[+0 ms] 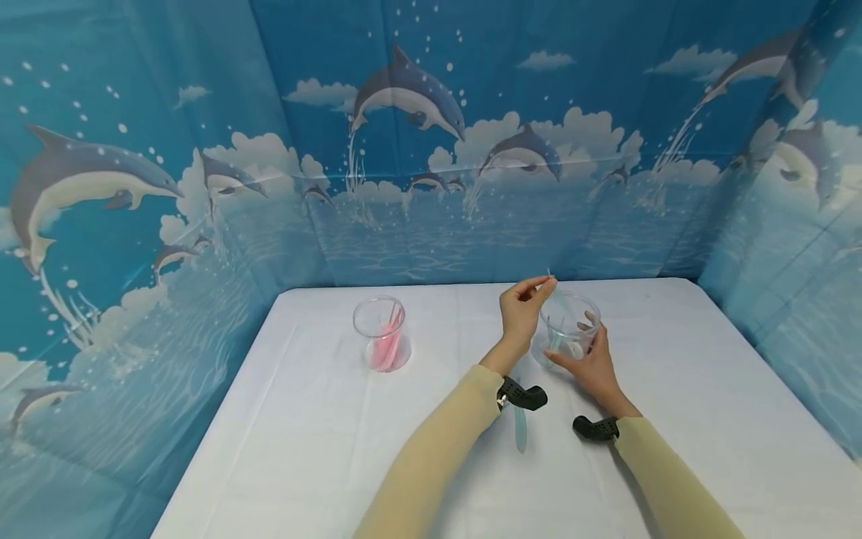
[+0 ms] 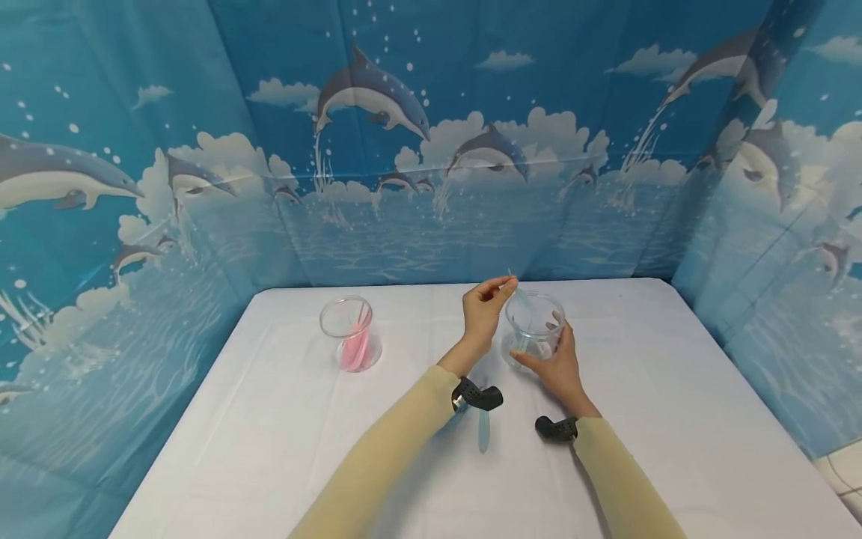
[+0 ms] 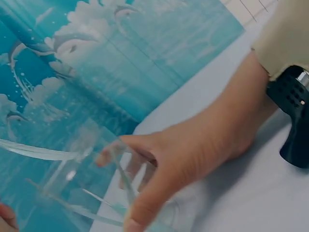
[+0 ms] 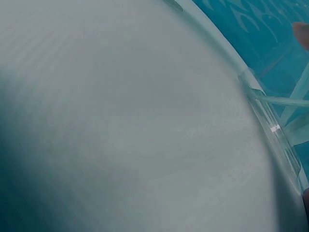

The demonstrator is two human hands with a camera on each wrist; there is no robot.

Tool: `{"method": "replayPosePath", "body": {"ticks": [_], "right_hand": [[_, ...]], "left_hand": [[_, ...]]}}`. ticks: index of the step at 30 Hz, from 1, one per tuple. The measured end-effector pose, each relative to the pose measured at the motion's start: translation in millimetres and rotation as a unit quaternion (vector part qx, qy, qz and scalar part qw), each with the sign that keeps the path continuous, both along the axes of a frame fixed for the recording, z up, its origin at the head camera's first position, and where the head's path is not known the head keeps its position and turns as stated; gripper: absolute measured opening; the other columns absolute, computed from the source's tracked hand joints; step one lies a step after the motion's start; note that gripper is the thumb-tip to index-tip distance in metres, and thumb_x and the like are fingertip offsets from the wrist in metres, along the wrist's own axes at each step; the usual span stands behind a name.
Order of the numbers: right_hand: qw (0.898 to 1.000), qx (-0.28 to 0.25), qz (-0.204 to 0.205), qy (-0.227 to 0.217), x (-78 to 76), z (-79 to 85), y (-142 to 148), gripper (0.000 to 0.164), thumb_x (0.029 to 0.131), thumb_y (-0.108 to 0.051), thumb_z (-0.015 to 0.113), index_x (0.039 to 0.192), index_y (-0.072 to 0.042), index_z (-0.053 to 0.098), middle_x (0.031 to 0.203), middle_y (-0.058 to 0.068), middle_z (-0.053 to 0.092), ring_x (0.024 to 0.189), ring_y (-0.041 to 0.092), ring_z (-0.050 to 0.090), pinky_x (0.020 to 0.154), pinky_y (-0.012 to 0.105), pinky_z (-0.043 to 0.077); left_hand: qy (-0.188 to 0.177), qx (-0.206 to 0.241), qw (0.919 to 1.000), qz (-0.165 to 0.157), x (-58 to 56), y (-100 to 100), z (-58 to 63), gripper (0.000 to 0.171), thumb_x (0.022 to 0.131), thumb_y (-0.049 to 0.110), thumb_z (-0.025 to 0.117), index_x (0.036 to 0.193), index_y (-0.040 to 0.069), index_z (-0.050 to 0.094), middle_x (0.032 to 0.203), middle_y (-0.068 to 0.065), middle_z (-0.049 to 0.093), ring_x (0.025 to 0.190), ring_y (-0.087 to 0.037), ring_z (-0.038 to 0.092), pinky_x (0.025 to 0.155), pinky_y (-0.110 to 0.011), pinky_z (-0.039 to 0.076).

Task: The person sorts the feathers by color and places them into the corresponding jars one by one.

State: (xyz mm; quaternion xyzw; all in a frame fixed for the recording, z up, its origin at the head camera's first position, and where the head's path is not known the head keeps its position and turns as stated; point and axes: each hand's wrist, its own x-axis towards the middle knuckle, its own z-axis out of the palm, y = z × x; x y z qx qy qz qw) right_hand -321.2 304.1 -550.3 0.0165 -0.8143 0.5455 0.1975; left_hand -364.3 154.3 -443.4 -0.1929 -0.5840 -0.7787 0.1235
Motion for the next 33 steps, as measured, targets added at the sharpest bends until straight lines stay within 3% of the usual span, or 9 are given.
{"method": "replayPosePath", "body": {"ticks": [5, 11, 15, 17, 20, 26, 28, 31, 33], "right_hand": [[1.0, 0.009, 0.0, 0.003, 1.2, -1.0, -1, 0.107, 0.074, -0.022, 0.083, 0.15, -0.015, 0.009, 0.144, 0.027, 0.026, 0.13, 0.045, 0.028, 0.098, 0.064, 0.026], [1.0, 0.012, -0.002, 0.014, -1.3, -1.6, 3, 0.107, 0.074, -0.02, 0.083, 0.151, -0.016, 0.009, 0.144, 0.026, 0.024, 0.13, 0.045, 0.027, 0.099, 0.064, 0.025], [1.0, 0.011, -0.003, 0.011, -2.6, -2.0, 4, 0.108, 0.073, -0.021, 0.084, 0.151, -0.018, 0.009, 0.145, 0.025, 0.024, 0.131, 0.044, 0.027, 0.101, 0.063, 0.023], [1.0, 0.012, -0.003, 0.006, -2.7, -2.7, 2, 0.109, 0.073, -0.022, 0.084, 0.151, -0.018, 0.009, 0.145, 0.025, 0.024, 0.132, 0.044, 0.026, 0.101, 0.063, 0.023], [1.0, 0.014, -0.003, 0.003, -2.1, -3.0, 1, 0.109, 0.073, -0.022, 0.084, 0.151, -0.018, 0.008, 0.145, 0.026, 0.024, 0.132, 0.045, 0.026, 0.101, 0.063, 0.023], [1.0, 0.014, -0.001, 0.003, 1.6, 0.8, 1, 0.108, 0.074, -0.02, 0.083, 0.151, -0.018, 0.008, 0.144, 0.025, 0.025, 0.131, 0.045, 0.027, 0.101, 0.062, 0.025], [1.0, 0.014, -0.003, -0.002, 1.6, 1.6, 1, 0.108, 0.073, -0.02, 0.084, 0.151, -0.018, 0.009, 0.145, 0.025, 0.025, 0.131, 0.044, 0.027, 0.102, 0.061, 0.024], [1.0, 0.011, -0.003, -0.007, 1.1, 2.0, 1, 0.108, 0.073, -0.021, 0.084, 0.151, -0.018, 0.009, 0.145, 0.025, 0.025, 0.132, 0.044, 0.026, 0.103, 0.06, 0.023], [1.0, 0.01, -0.002, -0.007, 0.3, 1.4, 0, 0.108, 0.073, -0.021, 0.084, 0.151, -0.017, 0.008, 0.145, 0.025, 0.024, 0.132, 0.044, 0.026, 0.103, 0.06, 0.022]], "left_hand": [[-0.03, -0.041, 0.9979, -0.041, 3.8, -6, -12.3, 0.025, 0.084, 0.015, 0.073, 0.107, 0.003, 0.071, 0.066, 0.007, 0.047, 0.054, -0.006, 0.035, 0.049, -0.02, 0.032], [-0.024, -0.093, 0.9928, -0.073, 0.3, -32, -22.6, 0.023, 0.088, 0.014, 0.07, 0.108, 0.003, 0.071, 0.068, 0.004, 0.048, 0.056, -0.008, 0.038, 0.053, -0.021, 0.034], [-0.024, -0.166, 0.9833, -0.07, -0.8, -52, -26.0, 0.022, 0.09, 0.022, 0.068, 0.108, 0.009, 0.072, 0.071, 0.006, 0.052, 0.059, -0.008, 0.041, 0.055, -0.022, 0.037], [-0.025, -0.226, 0.9721, -0.056, 0.5, -64, -28.4, 0.023, 0.09, 0.027, 0.067, 0.106, 0.012, 0.073, 0.074, 0.007, 0.055, 0.062, -0.007, 0.045, 0.057, -0.021, 0.039], [-0.036, -0.34, 0.9383, -0.052, 3.0, -82, -33.5, 0.027, 0.089, 0.035, 0.066, 0.104, 0.013, 0.073, 0.079, 0.008, 0.058, 0.067, -0.006, 0.05, 0.059, -0.022, 0.041], [-0.095, -0.564, 0.8139, -0.1, 17.6, -111, -39.7, 0.029, 0.081, 0.049, 0.071, 0.09, 0.022, 0.074, 0.079, 0.013, 0.061, 0.07, -0.008, 0.052, 0.06, -0.025, 0.042], [-0.101, -0.608, 0.78, -0.106, 23.8, -114, -41.3, 0.027, 0.078, 0.049, 0.073, 0.083, 0.023, 0.074, 0.075, 0.014, 0.061, 0.069, -0.007, 0.051, 0.059, -0.025, 0.042], [-0.106, -0.653, 0.7437, -0.093, 31.7, -114, -42.7, 0.026, 0.075, 0.049, 0.076, 0.078, 0.023, 0.074, 0.072, 0.015, 0.059, 0.066, -0.007, 0.05, 0.057, -0.026, 0.041], [-0.101, -0.669, 0.7322, -0.077, 35.0, -112, -45.2, 0.026, 0.074, 0.049, 0.076, 0.076, 0.024, 0.073, 0.07, 0.015, 0.059, 0.064, -0.007, 0.05, 0.055, -0.026, 0.04]]}}
